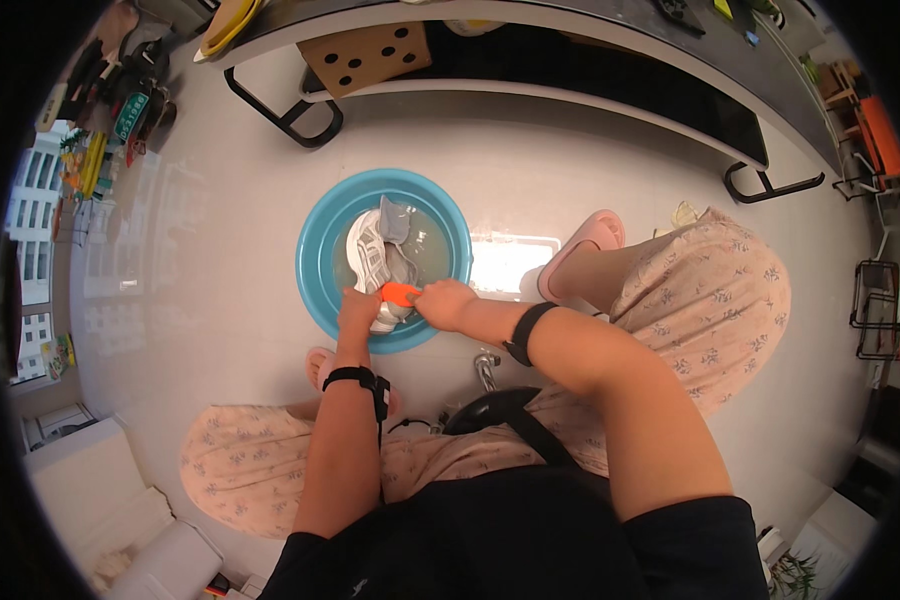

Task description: Washing a pair of white sneakers using a brush and a bucket of water.

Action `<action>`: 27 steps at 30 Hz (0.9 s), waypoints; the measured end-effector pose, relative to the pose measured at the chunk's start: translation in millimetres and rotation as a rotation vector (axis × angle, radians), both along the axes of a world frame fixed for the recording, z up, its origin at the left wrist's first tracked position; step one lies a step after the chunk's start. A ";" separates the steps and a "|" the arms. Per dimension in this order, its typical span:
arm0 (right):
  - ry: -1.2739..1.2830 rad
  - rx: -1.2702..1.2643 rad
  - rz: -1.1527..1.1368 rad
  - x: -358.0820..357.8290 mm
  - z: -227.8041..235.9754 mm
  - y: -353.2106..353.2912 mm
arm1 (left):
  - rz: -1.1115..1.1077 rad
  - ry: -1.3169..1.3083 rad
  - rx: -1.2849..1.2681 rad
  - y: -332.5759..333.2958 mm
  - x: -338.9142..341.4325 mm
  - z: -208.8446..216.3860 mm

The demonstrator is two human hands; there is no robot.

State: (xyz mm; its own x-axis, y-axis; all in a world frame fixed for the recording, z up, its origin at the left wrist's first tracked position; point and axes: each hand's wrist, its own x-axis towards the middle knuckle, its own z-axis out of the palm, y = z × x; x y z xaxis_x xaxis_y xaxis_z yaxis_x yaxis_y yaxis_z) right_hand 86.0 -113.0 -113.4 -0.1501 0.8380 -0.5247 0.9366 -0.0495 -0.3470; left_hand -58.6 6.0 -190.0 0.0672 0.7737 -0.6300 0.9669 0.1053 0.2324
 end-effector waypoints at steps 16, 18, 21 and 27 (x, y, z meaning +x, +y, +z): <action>0.049 -0.014 -0.304 1.2 -44.9 7.5 | 0.030 -0.066 -0.002 -6.4 2.8 -10.3; -0.045 0.056 -0.287 6.8 -56.2 15.7 | 0.025 -0.057 -0.016 -5.7 8.3 -7.0; -0.069 0.064 -0.319 -4.2 -62.8 19.5 | -0.020 -0.074 0.100 -5.9 5.6 -8.4; -0.026 0.033 -0.195 -21.4 -49.0 -2.2 | 0.008 -0.002 0.033 -9.1 8.3 -2.1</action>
State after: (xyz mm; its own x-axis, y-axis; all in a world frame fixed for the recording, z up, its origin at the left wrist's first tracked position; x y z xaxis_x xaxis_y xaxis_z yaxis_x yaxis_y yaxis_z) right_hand 64.6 -115.2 -162.4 0.0296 0.8668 -0.4979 0.9189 -0.2195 -0.3276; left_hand -50.3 -3.1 -192.1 0.0619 0.7948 -0.6037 0.9656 0.1055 0.2379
